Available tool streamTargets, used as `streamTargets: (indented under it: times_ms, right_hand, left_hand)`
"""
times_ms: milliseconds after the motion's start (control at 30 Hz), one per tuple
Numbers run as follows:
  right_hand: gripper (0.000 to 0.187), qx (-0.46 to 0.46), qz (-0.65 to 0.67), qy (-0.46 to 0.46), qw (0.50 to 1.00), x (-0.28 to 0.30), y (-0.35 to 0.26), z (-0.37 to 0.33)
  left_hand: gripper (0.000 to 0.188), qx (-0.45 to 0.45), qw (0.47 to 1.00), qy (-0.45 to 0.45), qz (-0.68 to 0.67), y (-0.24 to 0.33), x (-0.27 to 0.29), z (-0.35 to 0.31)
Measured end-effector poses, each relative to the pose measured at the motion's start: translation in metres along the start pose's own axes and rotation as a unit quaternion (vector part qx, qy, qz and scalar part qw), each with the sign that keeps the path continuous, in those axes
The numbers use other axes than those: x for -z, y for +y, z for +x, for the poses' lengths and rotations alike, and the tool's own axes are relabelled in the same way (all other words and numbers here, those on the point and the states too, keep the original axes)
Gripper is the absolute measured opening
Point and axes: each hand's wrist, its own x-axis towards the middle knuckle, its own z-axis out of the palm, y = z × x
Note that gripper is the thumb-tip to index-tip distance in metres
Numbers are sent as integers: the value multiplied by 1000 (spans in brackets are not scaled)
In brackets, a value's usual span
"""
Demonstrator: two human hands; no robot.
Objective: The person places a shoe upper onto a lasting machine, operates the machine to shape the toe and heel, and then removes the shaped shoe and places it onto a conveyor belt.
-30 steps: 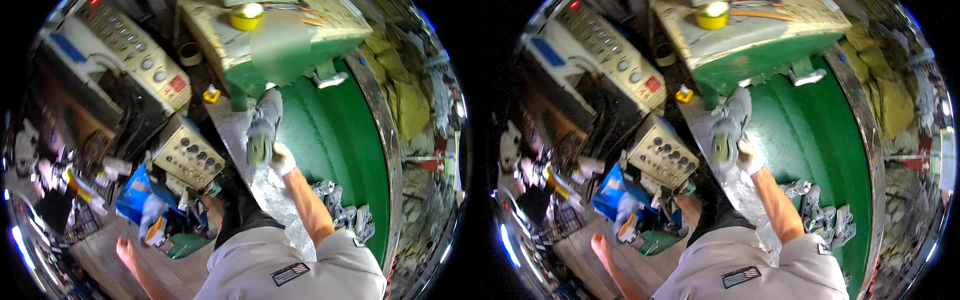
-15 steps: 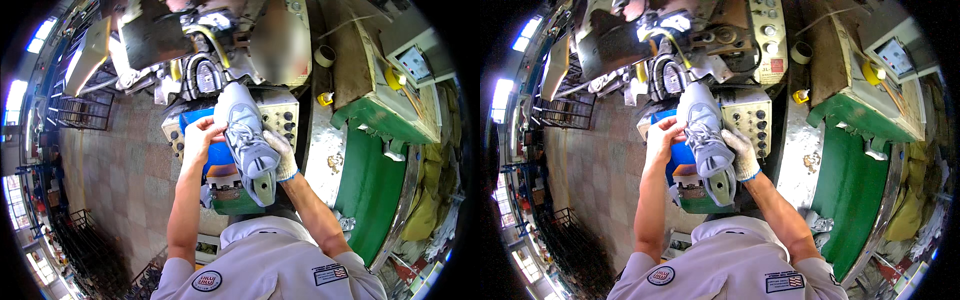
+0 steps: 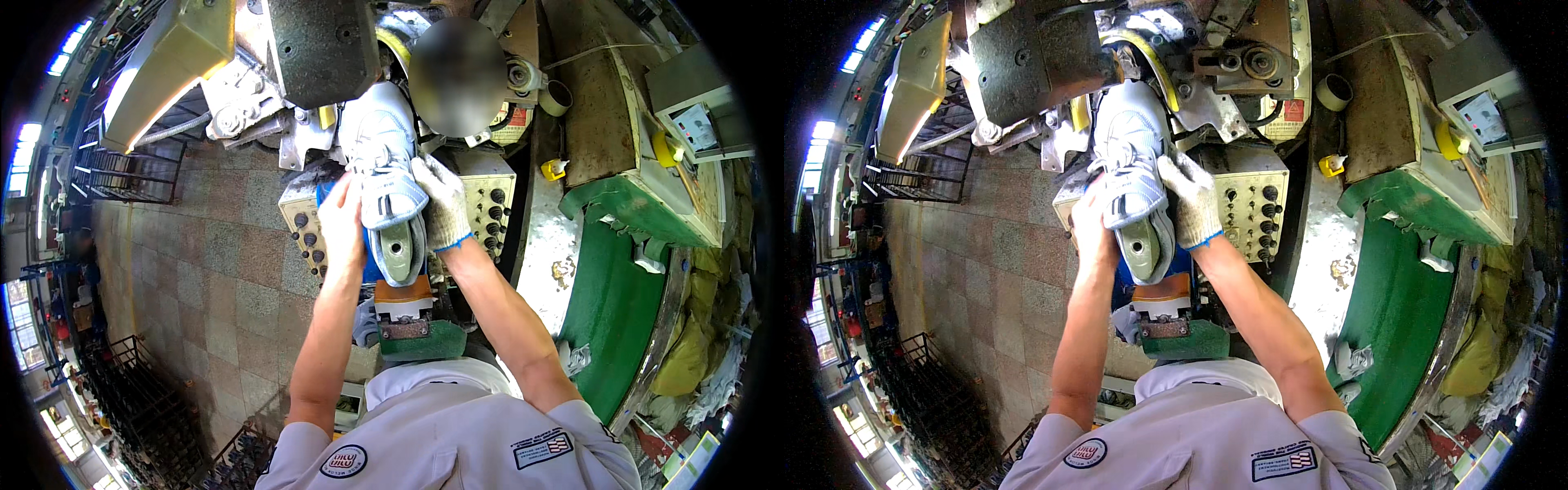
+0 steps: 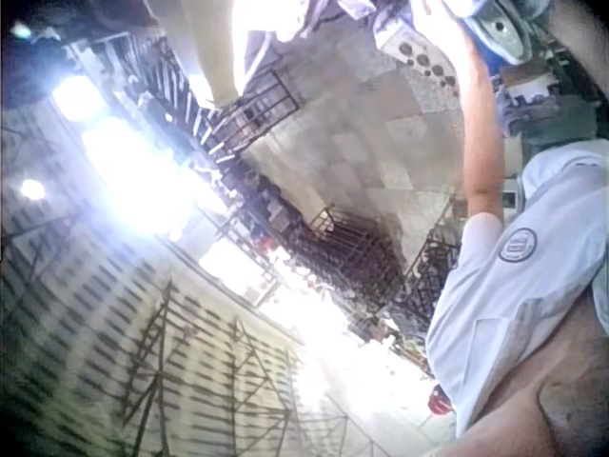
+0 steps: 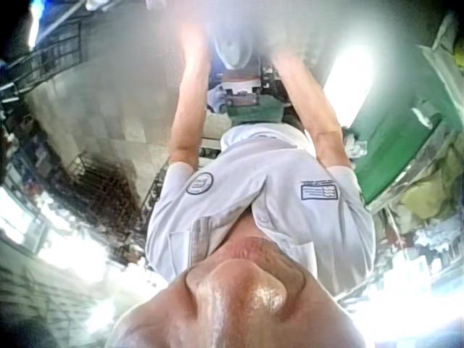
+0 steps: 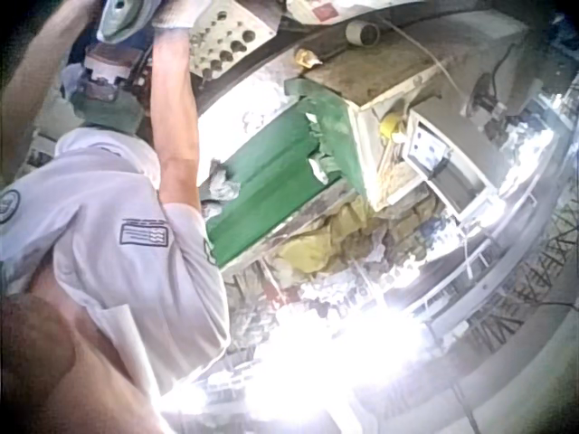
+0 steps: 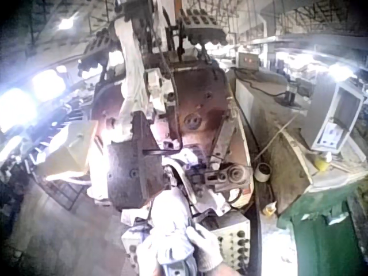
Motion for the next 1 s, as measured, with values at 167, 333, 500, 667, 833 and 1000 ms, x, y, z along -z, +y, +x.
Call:
streamTargets:
  times_ms: [167,333,500,667,833,1000]
  right_hand:
    - [37,88,-125,28,988,11,19,-5]
    - [34,155,-204,73,964,5,30,-10]
    - [35,64,-109,52,991,0,3,-10]
    - [34,19,-91,106,990,-10,8,-20]
    - [37,52,-147,94,983,0,12,-13]
    - [24,364,-530,36,765,17,36,-9]
  left_hand:
    - [46,127,988,-60,-60,-21,4,-8]
    - [41,111,991,-80,-9,-7,4,-12]
    - [46,94,990,-71,-82,-30,-5,-12]
    - [29,114,985,-80,-100,-42,11,-13]
    - [41,95,987,-91,-94,-28,1,-12]
    - [40,63,992,-94,-56,-23,13,-5]
